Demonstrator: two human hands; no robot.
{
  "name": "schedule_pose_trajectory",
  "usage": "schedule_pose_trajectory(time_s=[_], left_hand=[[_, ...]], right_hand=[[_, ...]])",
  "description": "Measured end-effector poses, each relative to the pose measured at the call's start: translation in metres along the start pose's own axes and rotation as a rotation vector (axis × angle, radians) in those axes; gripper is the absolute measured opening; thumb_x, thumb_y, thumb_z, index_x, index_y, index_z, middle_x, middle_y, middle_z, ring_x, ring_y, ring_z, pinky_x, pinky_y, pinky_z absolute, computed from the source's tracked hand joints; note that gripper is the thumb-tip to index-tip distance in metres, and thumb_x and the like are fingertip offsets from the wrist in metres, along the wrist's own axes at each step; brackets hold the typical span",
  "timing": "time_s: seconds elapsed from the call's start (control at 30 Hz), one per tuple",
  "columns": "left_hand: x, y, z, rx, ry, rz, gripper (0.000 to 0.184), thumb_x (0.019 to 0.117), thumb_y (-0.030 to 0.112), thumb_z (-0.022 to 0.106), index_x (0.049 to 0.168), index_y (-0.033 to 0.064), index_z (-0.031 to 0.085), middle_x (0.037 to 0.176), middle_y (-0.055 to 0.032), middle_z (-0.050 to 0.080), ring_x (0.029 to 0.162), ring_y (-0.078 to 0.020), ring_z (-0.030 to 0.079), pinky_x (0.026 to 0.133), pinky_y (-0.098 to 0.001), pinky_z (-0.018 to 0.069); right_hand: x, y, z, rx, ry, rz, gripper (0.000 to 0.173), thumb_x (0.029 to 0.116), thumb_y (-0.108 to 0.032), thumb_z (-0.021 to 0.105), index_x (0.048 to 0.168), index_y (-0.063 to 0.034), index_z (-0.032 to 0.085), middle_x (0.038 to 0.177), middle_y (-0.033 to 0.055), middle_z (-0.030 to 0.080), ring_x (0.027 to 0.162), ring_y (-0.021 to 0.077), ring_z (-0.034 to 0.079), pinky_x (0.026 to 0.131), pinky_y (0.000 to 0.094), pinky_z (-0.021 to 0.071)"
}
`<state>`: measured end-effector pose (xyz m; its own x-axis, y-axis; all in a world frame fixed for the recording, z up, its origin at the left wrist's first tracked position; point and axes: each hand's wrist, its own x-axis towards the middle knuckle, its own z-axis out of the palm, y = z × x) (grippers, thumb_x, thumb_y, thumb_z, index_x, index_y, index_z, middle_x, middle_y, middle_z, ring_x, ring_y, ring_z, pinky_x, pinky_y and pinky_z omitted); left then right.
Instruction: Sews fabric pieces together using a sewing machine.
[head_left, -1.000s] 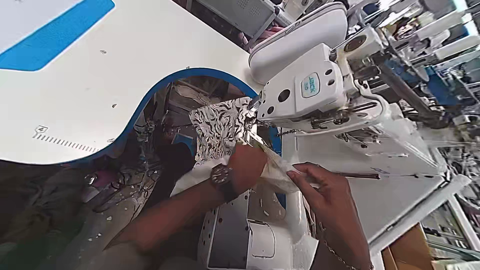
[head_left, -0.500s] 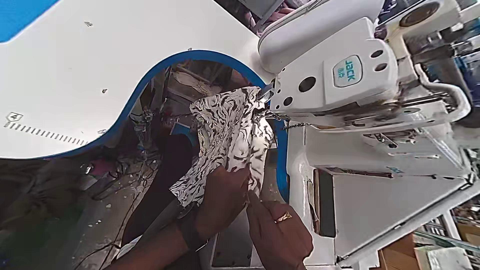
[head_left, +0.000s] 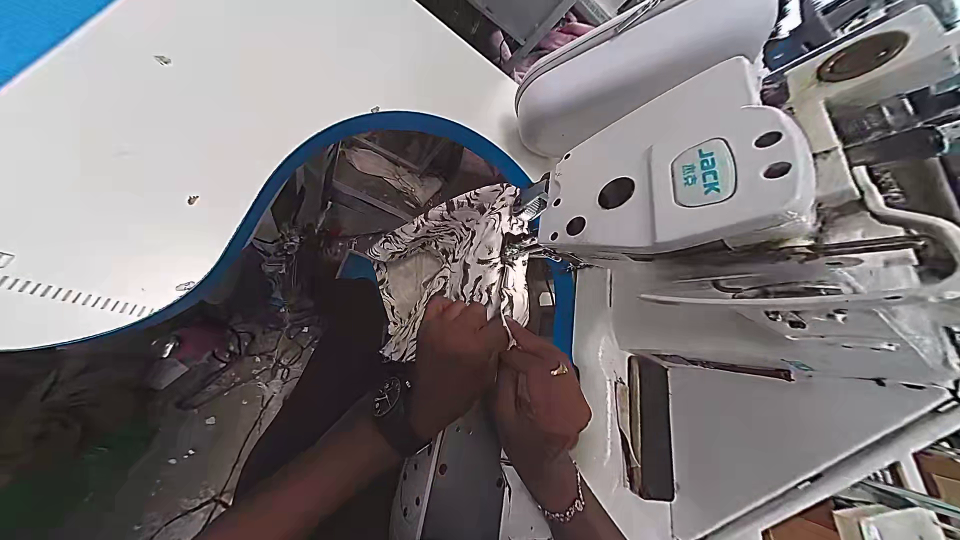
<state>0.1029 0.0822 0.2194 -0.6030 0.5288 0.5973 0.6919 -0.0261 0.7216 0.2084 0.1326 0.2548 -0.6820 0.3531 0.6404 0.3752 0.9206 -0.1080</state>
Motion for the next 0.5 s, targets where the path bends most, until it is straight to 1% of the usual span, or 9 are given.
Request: schedule_pose_trajectory(time_s=[0.13, 0.2, 0.27, 0.3, 0.37, 0.4, 0.43, 0.47, 0.5], left_hand=[[0.014, -0.004, 0.004, 0.037, -0.07, 0.023, 0.015, 0.0882, 0.01, 0.065, 0.077, 0.0083, 0.075, 0.082, -0.0105, 0.068, 0.081, -0.0284, 0.066, 0.068, -0.0377, 0.0527], [0.015, -0.005, 0.006, 0.027, -0.09, 0.022, 0.013, 0.0888, 0.009, 0.065, 0.082, 0.0075, 0.076, 0.09, -0.012, 0.071, 0.086, -0.0291, 0.068, 0.069, -0.0379, 0.0558], [0.007, -0.01, -0.004, -0.042, -0.105, -0.018, 0.017, 0.0918, 0.008, 0.064, 0.095, 0.0049, 0.08, 0.1, -0.014, 0.074, 0.091, -0.0289, 0.071, 0.076, -0.0395, 0.0582], [-0.005, -0.015, -0.016, -0.098, -0.105, -0.08, 0.018, 0.0938, 0.008, 0.064, 0.098, 0.004, 0.08, 0.1, -0.0136, 0.076, 0.093, -0.0271, 0.072, 0.082, -0.0396, 0.0587], [-0.029, -0.036, -0.042, -0.093, -0.12, -0.226, 0.018, 0.0927, 0.008, 0.063, 0.099, 0.0057, 0.08, 0.094, -0.009, 0.077, 0.09, -0.022, 0.074, 0.085, -0.0374, 0.0587], [-0.038, -0.05, -0.048, -0.071, -0.203, -0.279, 0.019, 0.0921, 0.008, 0.063, 0.101, 0.0051, 0.08, 0.096, -0.0102, 0.077, 0.091, -0.0246, 0.074, 0.085, -0.0413, 0.0582], [-0.049, -0.057, -0.044, -0.08, -0.342, -0.329, 0.022, 0.0932, 0.008, 0.062, 0.106, 0.0017, 0.078, 0.101, -0.0149, 0.076, 0.097, -0.0304, 0.073, 0.089, -0.0481, 0.0566], [-0.065, -0.06, -0.025, -0.107, -0.502, -0.386, 0.027, 0.0976, 0.01, 0.057, 0.114, -0.001, 0.075, 0.108, -0.0196, 0.074, 0.104, -0.0354, 0.07, 0.094, -0.0528, 0.0537], [-0.073, -0.067, 0.009, -0.133, -0.686, -0.488, 0.032, 0.1049, 0.017, 0.05, 0.123, -0.0026, 0.069, 0.12, -0.0245, 0.069, 0.115, -0.0405, 0.065, 0.101, -0.0575, 0.0485]], right_hand=[[0.011, 0.0, 0.007, 0.004, -0.055, 0.105, 0.022, 0.0936, -0.005, 0.053, 0.083, -0.0014, 0.072, 0.107, 0.0174, 0.077, 0.107, 0.0242, 0.072, 0.096, 0.0261, 0.0533], [0.013, 0.0, 0.01, -0.03, -0.084, 0.137, 0.022, 0.0946, -0.006, 0.05, 0.085, -0.0021, 0.07, 0.113, 0.0175, 0.076, 0.109, 0.0265, 0.072, 0.093, 0.0293, 0.0546], [0.011, -0.001, 0.011, -0.075, -0.111, 0.13, 0.024, 0.0956, -0.01, 0.049, 0.089, -0.0015, 0.071, 0.117, 0.0194, 0.074, 0.11, 0.0313, 0.072, 0.09, 0.0355, 0.0553], [0.009, -0.003, 0.008, -0.069, -0.126, 0.109, 0.027, 0.0954, -0.011, 0.049, 0.094, -0.0003, 0.074, 0.119, 0.0211, 0.073, 0.11, 0.0344, 0.071, 0.091, 0.0396, 0.0553], [0.005, -0.014, 0.0, 0.036, -0.137, 0.002, 0.023, 0.0964, -0.013, 0.054, 0.095, -0.0014, 0.074, 0.117, 0.0208, 0.073, 0.11, 0.0326, 0.071, 0.091, 0.0403, 0.0558], [0.0, -0.025, 0.001, 0.141, -0.165, -0.071, 0.019, 0.0989, -0.014, 0.056, 0.096, -0.0048, 0.073, 0.116, 0.0167, 0.073, 0.111, 0.0271, 0.07, 0.094, 0.0365, 0.0555], [-0.009, -0.035, 0.003, 0.265, -0.253, -0.151, 0.016, 0.1004, -0.015, 0.055, 0.098, -0.0107, 0.07, 0.115, 0.0099, 0.072, 0.114, 0.0203, 0.067, 0.098, 0.0311, 0.0537], [-0.018, -0.044, 0.003, 0.372, -0.373, -0.236, 0.015, 0.099, -0.017, 0.056, 0.096, -0.0138, 0.071, 0.114, 0.0063, 0.073, 0.114, 0.0187, 0.067, 0.097, 0.03, 0.0538], [-0.02, -0.045, 0.007, 0.428, -0.46, -0.316, 0.017, 0.0956, -0.019, 0.058, 0.093, -0.0141, 0.074, 0.117, 0.0067, 0.075, 0.115, 0.0211, 0.069, 0.095, 0.0322, 0.0543]])
